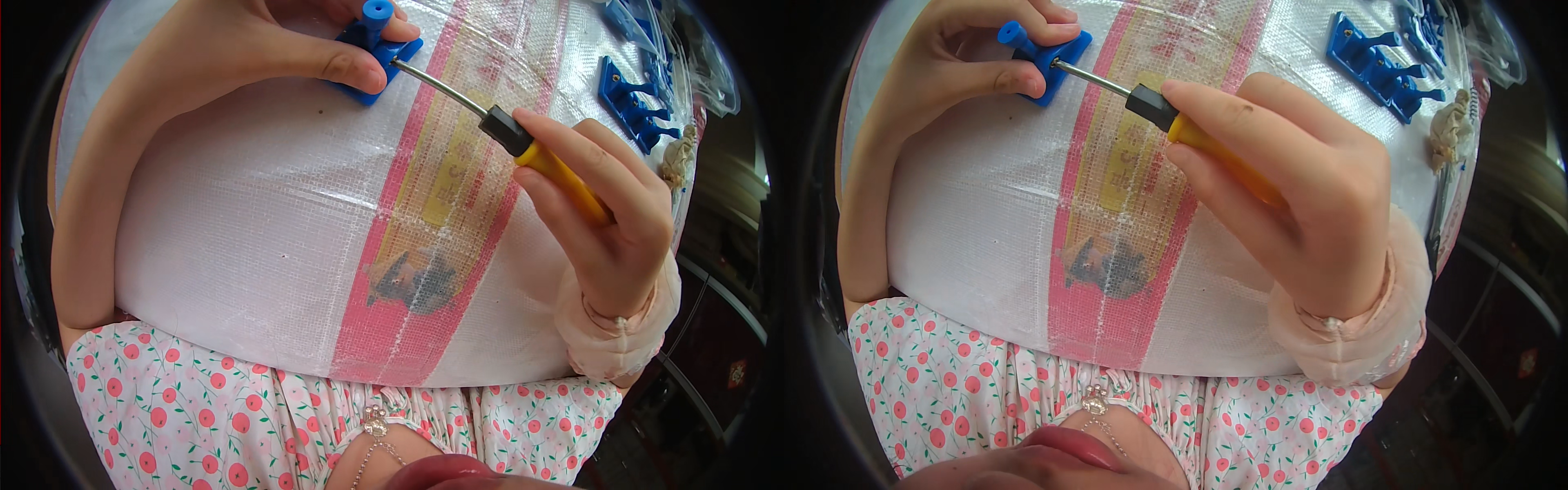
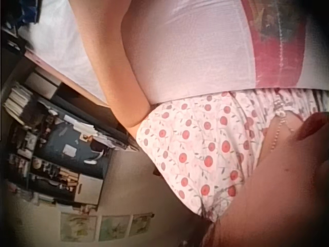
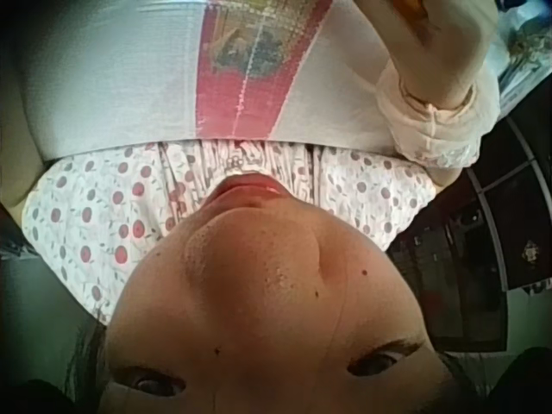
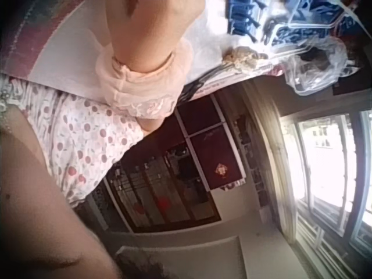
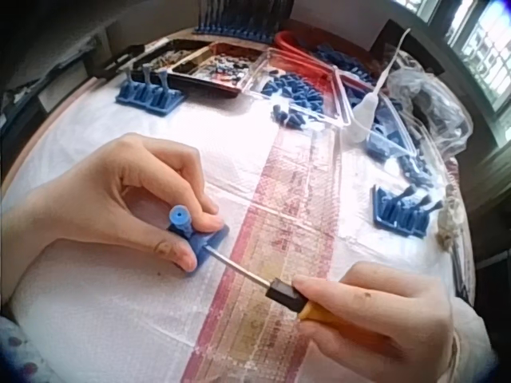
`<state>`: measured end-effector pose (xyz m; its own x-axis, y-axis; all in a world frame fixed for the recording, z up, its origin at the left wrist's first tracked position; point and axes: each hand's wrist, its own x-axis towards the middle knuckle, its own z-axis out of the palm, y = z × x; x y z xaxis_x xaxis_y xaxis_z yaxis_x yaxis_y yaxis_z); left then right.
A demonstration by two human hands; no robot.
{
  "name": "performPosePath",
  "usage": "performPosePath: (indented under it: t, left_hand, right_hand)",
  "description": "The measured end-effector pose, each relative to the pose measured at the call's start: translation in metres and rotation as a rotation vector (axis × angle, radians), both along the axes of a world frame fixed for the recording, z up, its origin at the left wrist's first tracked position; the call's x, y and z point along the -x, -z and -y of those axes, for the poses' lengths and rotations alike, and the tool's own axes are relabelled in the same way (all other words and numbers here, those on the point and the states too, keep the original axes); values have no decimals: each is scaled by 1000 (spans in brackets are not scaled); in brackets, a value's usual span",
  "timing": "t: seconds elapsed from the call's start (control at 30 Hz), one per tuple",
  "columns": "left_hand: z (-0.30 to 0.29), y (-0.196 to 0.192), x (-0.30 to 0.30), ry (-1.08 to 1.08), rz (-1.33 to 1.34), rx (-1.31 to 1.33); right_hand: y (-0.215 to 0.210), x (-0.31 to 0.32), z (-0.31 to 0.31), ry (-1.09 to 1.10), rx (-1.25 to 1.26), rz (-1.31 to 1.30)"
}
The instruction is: Assembling small blue plastic components using a yellow-handled screwdriver.
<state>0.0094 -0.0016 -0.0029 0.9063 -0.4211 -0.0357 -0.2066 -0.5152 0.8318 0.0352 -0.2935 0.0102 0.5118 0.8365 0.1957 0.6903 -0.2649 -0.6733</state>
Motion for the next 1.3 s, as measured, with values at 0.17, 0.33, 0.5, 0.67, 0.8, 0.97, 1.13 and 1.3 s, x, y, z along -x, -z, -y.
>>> performPosePath:
  t: [0.17,0.33,0.5,0.67,0.8,0.97,1.13,1.3]
  left_hand:
    - [-1,2,-1,23,33,-24]
    - [-6,8,3,22,32,47]
    - [-2,11,6,-24,-55,45]
    - [0,4,10,-71,-40,56]
    - [2,6,4,-90,-29,78]
    - [0,3,1,-96,-77,103]
    - [11,-17,-8,11,-36,-48]
    - [-7,-4,-13,9,-161,120]
  right_hand:
    - [1,-5,0,-37,6,68]
    - [-1,24,-3,9,162,314]
    - [13,39,-7,42,148,299]
    - [11,22,-5,35,5,88]
    - [12,16,-8,101,-81,-113]
    - [9,11,-7,247,-116,-633]
    - [-1,-4,0,230,33,-877]
    - [-3,-9,15,104,46,-538]
